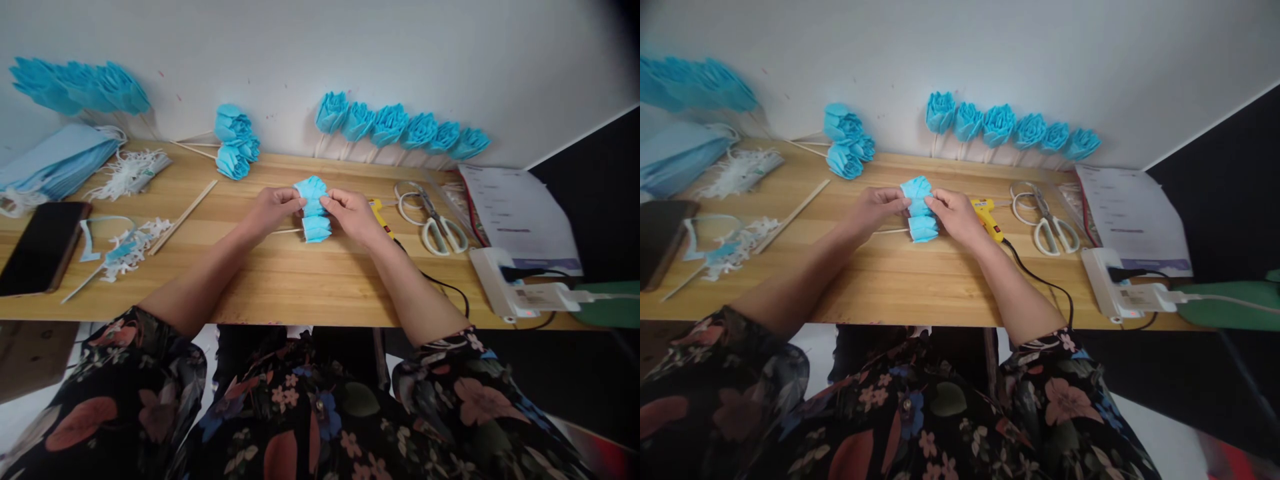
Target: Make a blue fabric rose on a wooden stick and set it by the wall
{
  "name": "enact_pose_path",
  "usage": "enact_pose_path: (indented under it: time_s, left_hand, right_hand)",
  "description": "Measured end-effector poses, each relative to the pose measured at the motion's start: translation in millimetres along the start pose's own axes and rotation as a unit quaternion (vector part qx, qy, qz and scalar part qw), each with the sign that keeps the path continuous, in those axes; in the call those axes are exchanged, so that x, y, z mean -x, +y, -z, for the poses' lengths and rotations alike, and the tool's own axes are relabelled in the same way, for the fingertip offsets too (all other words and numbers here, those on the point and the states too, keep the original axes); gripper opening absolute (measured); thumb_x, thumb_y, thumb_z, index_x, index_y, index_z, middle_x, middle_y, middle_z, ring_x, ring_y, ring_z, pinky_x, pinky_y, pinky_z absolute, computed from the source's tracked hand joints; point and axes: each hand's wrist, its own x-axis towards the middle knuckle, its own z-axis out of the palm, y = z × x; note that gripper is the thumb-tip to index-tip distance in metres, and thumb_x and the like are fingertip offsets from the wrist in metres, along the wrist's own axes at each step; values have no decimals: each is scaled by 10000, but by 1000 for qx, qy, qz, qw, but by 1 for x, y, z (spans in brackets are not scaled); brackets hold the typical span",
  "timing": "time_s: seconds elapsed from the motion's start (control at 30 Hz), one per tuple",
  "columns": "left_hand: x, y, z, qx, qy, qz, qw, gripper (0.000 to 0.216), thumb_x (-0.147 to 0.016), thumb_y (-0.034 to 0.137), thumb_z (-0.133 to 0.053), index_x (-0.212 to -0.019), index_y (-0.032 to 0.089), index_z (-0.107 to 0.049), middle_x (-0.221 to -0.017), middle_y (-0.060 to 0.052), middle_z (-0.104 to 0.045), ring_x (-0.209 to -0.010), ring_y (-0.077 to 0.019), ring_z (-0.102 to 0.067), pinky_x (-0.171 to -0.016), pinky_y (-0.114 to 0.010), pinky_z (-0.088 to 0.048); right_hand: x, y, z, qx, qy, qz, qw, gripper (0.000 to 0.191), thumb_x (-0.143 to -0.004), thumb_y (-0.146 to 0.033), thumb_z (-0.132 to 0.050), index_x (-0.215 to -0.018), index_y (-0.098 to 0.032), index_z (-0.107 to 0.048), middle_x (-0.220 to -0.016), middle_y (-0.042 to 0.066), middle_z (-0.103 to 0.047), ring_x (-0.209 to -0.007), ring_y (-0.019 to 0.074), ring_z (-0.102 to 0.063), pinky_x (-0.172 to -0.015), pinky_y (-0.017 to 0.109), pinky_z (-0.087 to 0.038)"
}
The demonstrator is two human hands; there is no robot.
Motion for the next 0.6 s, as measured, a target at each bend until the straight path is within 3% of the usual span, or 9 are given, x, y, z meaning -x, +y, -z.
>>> enact_pose_path:
  time_s: [0.2,0.33,0.6]
  left_hand:
    - [0,-1,2,10,2,-1,1000,309,-819,412,-746,-653,169,-653,-659,-9,-660,-638,-119,-572,-703,-273,-478]
    - [0,1,1,18,11,-2,1000,321,-795,434,-765,-649,168,-661,-653,-8,-656,-636,-116,-569,-694,-267,-478]
    - [0,7,6,25,36,8,999,369,-815,517,-753,-763,152,-731,-788,-60,-747,-704,-136,-627,-731,-277,-499]
  right_hand:
    - [-1,-1,1,-24,-5,12,1000,450,-914,-618,-568,-706,-223,-513,-721,-20,-433,-702,139,-401,-689,315,-323]
    - [-1,-2,0,-67,-13,-3,998,408,-841,-623,-675,-790,-226,-594,-760,-17,-522,-720,140,-444,-700,306,-371]
    - [-3,3,0,-56,38,-22,997,366,-789,-547,-696,-706,-222,-553,-680,-39,-462,-662,121,-381,-629,290,-318]
